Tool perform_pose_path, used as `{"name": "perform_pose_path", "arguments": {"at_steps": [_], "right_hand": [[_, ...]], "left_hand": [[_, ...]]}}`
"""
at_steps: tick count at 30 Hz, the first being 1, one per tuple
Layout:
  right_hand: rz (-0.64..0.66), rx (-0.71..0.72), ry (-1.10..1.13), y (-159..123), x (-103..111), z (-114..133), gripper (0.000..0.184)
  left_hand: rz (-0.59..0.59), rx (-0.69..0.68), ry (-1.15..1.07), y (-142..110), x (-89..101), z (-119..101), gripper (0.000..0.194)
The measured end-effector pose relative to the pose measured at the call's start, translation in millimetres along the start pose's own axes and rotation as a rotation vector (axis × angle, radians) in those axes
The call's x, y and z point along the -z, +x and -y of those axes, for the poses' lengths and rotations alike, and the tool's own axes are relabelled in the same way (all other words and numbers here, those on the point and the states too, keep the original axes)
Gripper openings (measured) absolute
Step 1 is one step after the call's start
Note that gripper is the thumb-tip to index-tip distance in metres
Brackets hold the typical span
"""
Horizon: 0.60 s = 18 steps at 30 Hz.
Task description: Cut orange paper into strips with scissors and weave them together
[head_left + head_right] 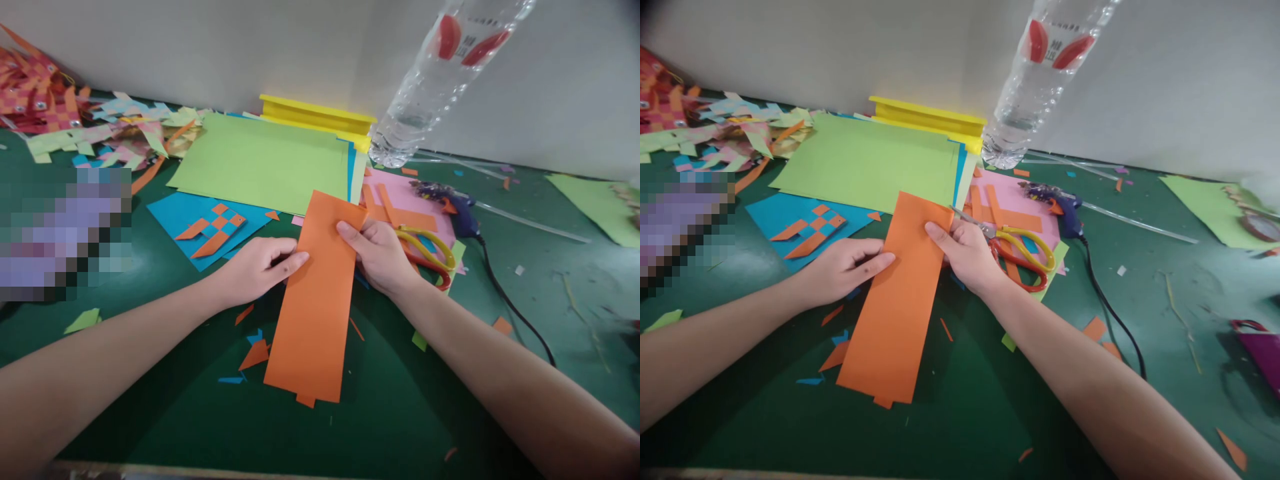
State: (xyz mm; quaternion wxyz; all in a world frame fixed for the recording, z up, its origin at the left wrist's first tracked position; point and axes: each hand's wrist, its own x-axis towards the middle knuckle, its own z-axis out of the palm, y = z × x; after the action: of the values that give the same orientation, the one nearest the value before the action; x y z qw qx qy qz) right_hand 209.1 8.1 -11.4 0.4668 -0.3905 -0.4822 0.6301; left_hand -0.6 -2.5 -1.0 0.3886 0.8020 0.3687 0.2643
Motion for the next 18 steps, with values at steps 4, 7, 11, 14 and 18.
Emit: {"name": "perform_pose_path", "arguments": {"at_steps": [4,7,11,14,18], "right_hand": [[-0.037,-0.004,0.011,0.4,-2.0,0.8,0.034],[-0.056,-0.019,0.008,0.7,-2.4,1.7,0.04],[-0.044,0.003,0.002,1.0,-0.6,1.9,0.037],[-0.047,0.032,0.01,0.6,0.6,1.9,0.031],[-0.073,0.031,0.018,-1.1,0.3,3.0,0.028]], "left_hand": [[-0.007,-0.003,0.015,-0.3,0.5,0.4,0.039],[-0.008,-0.002,0.015,-0.1,0.6,-0.1,0.039],[-0.005,0.003,0.002,0.3,-0.1,-0.5,0.039],[0.003,0.019,-0.011,0.2,-0.4,-0.8,0.039],[0.007,0.029,-0.02,0.0,0.1,-1.1,0.038]]}}
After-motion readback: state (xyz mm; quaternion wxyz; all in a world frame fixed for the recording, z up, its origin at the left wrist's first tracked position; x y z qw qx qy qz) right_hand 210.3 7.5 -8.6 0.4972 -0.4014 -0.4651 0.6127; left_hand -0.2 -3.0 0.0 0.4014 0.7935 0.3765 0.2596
